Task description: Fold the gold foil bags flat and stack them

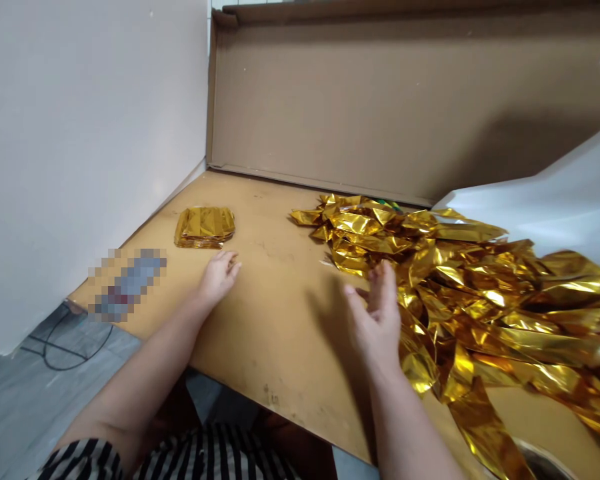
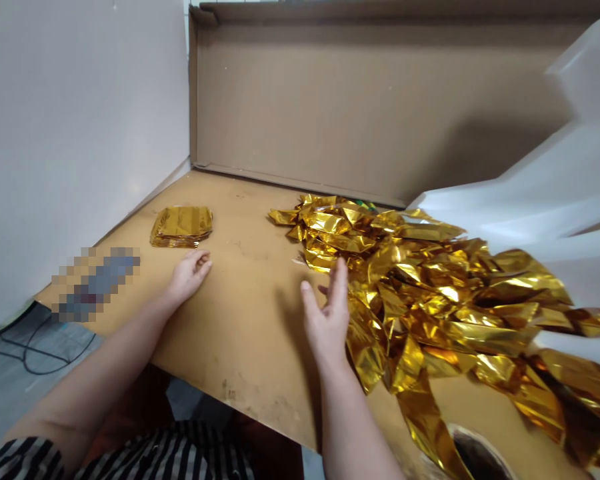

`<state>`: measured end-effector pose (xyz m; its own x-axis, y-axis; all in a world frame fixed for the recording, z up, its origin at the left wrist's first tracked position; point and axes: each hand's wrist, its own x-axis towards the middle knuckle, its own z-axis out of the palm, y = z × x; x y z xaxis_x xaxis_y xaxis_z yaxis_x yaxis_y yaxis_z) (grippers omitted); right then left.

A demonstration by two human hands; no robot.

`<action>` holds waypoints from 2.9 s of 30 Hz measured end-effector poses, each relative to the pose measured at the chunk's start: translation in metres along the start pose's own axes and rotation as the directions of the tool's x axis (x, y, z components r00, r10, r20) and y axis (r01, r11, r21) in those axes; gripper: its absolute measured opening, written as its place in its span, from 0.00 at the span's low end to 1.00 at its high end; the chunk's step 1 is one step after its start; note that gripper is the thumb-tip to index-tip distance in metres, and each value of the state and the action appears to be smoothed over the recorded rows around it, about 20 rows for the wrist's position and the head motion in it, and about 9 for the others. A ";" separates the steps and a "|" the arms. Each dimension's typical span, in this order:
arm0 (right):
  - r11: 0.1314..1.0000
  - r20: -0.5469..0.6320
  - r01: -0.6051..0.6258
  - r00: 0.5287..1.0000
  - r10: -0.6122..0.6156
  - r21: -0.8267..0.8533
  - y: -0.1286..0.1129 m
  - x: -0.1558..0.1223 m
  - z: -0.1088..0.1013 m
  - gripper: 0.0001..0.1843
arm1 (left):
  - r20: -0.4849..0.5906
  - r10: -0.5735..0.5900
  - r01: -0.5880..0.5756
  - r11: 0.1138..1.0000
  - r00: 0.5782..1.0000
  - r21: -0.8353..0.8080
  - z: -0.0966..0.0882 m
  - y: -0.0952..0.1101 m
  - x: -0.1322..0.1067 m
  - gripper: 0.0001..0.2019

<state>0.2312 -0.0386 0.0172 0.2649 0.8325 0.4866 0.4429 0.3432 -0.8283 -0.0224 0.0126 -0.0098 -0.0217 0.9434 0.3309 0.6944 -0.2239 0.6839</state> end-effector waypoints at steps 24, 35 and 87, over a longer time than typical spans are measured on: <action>0.902 0.543 0.350 0.823 -0.167 -0.253 0.002 -0.025 0.031 0.16 | 0.046 -0.217 0.168 0.858 0.975 0.486 -0.019 -0.004 0.065 0.14; 0.971 0.325 0.003 0.943 0.077 -0.241 0.042 0.003 0.017 0.22 | -0.114 0.206 -0.193 0.974 0.972 0.114 -0.017 0.006 0.048 0.10; 0.944 0.315 -0.281 0.924 0.217 0.172 0.013 -0.008 0.022 0.19 | 0.310 -0.124 0.317 0.627 0.942 -0.712 -0.005 0.011 -0.009 0.14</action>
<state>0.2163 -0.0311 -0.0031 0.0712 0.9807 0.1819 0.1964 0.1650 -0.9665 -0.0183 0.0007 -0.0018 0.1162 0.9929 0.0250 -0.0837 -0.0153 0.9964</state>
